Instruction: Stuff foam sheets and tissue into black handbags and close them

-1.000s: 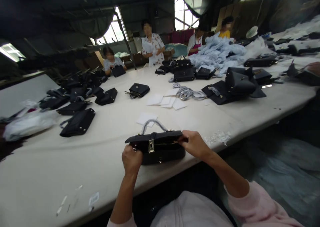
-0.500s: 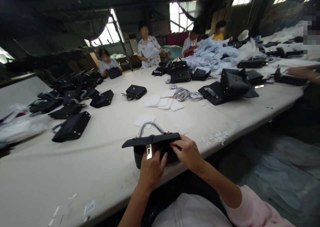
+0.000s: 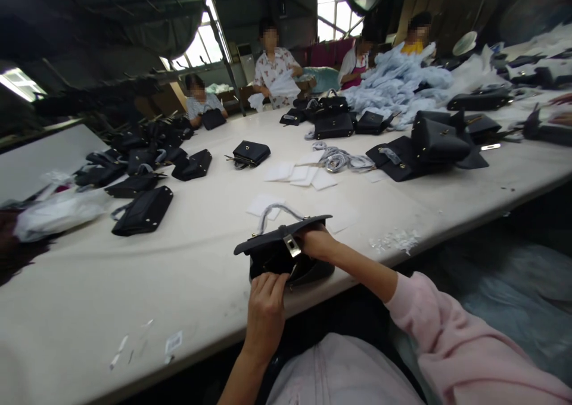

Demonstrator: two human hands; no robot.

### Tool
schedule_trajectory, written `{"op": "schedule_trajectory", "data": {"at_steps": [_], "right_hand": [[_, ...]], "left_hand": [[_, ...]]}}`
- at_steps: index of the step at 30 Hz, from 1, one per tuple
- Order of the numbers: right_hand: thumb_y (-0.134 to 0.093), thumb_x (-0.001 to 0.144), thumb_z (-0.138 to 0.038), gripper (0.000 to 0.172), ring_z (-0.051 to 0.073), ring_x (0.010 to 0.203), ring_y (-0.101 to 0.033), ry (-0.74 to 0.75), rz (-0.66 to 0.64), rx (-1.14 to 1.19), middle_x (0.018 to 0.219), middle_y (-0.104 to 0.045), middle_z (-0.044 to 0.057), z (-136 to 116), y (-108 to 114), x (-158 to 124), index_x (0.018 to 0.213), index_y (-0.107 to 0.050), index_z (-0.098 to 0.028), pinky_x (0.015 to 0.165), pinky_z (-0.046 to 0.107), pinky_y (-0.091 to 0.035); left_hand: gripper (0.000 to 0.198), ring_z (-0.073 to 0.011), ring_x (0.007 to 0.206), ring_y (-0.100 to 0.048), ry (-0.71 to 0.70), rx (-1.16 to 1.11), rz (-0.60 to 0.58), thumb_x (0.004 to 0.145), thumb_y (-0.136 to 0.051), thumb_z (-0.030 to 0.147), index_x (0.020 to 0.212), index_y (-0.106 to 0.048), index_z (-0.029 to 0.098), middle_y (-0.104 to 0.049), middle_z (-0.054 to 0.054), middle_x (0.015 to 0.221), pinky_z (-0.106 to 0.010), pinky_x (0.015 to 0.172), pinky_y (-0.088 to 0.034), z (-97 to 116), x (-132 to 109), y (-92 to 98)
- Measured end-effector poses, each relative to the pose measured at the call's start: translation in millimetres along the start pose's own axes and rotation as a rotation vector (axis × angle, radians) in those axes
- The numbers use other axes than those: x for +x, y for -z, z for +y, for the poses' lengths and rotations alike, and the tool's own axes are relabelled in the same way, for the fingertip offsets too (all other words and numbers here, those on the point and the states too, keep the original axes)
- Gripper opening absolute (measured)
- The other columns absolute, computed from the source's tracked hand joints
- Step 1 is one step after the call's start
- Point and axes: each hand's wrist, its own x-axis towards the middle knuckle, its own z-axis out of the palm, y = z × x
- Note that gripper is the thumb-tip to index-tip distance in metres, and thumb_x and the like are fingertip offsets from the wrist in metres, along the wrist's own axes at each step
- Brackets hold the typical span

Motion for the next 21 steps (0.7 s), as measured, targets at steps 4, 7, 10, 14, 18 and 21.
{"op": "schedule_trajectory", "data": {"at_steps": [4, 7, 10, 14, 18, 21], "right_hand": [[-0.059, 0.077, -0.011, 0.027, 0.027, 0.097, -0.065, -0.089, -0.02, 0.033, 0.099, -0.072, 0.008, 4, -3, 23, 0.097, -0.075, -0.021, 0.082, 0.031, -0.049], [-0.059, 0.078, -0.013, 0.024, 0.028, 0.098, -0.065, -0.089, -0.022, 0.055, 0.097, -0.072, 0.008, 6, 1, 28, 0.095, -0.075, -0.021, 0.082, 0.032, -0.049], [-0.063, 0.08, -0.02, 0.019, 0.023, 0.092, -0.067, 0.029, -0.091, 0.333, 0.094, -0.073, 0.004, 12, 18, 21, 0.095, -0.075, -0.021, 0.08, 0.029, -0.05], [-0.069, 0.08, -0.035, 0.027, 0.016, 0.072, -0.066, 0.138, -0.043, 1.068, 0.085, -0.072, 0.006, 37, 47, 18, 0.097, -0.072, -0.015, 0.069, 0.026, -0.053], [-0.064, 0.082, -0.042, 0.035, 0.009, 0.056, -0.058, -0.067, 0.409, 1.192, 0.075, -0.068, 0.003, 76, 52, 62, 0.105, -0.066, -0.015, 0.053, 0.018, -0.046], [-0.056, 0.089, -0.037, 0.034, 0.013, 0.069, -0.063, -0.218, 0.27, 0.695, 0.085, -0.069, 0.009, 95, 29, 118, 0.108, -0.064, -0.01, 0.063, 0.022, -0.05]], "left_hand": [[0.028, -0.0222, 0.09, -0.055, 0.02, 0.011, 0.025, 0.087, -0.045, 0.003, 0.11, -0.059, 0.012, -0.063, -0.009, 0.092, -0.038, 0.082, -0.045, -4, -1, 1.4], [0.031, -0.0234, 0.098, -0.056, 0.014, 0.007, 0.048, 0.087, -0.044, 0.002, 0.111, -0.059, 0.013, -0.064, -0.009, 0.097, -0.04, 0.09, -0.044, -6, 4, -2.4], [0.03, -0.0235, 0.1, -0.057, 0.025, 0.001, 0.085, 0.088, -0.042, 0.003, 0.11, -0.059, 0.014, -0.065, -0.009, 0.099, -0.042, 0.091, -0.044, -9, 9, -8.5], [0.031, -0.0228, 0.1, -0.059, 0.016, -0.012, 0.152, 0.088, -0.041, 0.003, 0.109, -0.06, 0.015, -0.067, -0.01, 0.099, -0.041, 0.091, -0.044, -15, 11, -16.8], [0.032, -0.0207, 0.1, -0.06, -0.02, -0.047, 0.21, 0.088, -0.042, 0.002, 0.109, -0.061, 0.016, -0.068, -0.009, 0.099, -0.039, 0.092, -0.043, -24, 15, -24.0], [0.034, -0.0192, 0.101, -0.06, -0.02, -0.098, 0.2, 0.087, -0.042, -0.002, 0.108, -0.062, 0.016, -0.068, -0.008, 0.099, -0.037, 0.094, -0.041, -30, 20, -25.5]]}}
